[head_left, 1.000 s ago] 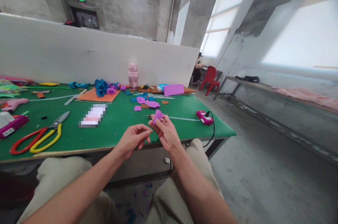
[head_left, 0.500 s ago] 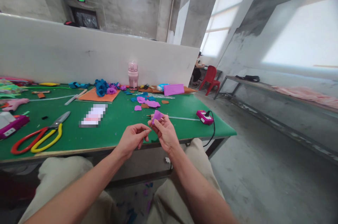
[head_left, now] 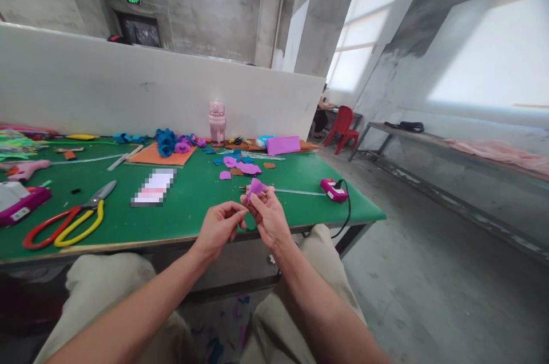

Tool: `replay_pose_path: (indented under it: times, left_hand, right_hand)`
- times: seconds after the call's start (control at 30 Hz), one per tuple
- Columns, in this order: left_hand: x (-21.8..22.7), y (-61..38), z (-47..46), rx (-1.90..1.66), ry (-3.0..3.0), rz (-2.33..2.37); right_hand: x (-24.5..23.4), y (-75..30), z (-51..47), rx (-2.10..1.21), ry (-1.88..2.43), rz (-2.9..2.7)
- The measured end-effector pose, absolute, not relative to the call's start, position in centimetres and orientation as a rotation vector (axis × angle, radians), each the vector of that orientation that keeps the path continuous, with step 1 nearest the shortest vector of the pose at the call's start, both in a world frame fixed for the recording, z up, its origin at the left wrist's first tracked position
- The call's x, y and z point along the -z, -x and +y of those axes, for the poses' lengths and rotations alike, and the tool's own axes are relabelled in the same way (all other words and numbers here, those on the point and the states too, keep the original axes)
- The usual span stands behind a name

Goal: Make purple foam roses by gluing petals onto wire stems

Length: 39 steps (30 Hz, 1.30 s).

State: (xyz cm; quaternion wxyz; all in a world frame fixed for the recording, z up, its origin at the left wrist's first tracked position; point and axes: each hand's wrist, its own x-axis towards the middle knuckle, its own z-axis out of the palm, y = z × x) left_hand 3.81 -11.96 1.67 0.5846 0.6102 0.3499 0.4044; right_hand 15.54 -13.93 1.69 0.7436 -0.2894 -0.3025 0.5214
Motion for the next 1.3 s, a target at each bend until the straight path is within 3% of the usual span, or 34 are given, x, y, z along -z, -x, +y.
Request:
replay_pose_path:
  times: [0.27,1.0,1.3]
  left_hand:
    - [-2.8,-3.1,-11.6,-0.826,-1.465,0.823]
    - [-2.6,-3.2,-11.7,-1.024,-1.535,0.889]
    - [-3.0,-2.5,-11.0,-0.894,-1.507,0.841]
  right_hand:
    - [-1.5,-15.9,-13.9,-1.158,0.620,-0.697]
    - [-0.7,-13.9,-14.0,-1.126,0.637,-0.691]
    - [-1.4,-14.9,-14.2,-1.034,0.664,-0.804]
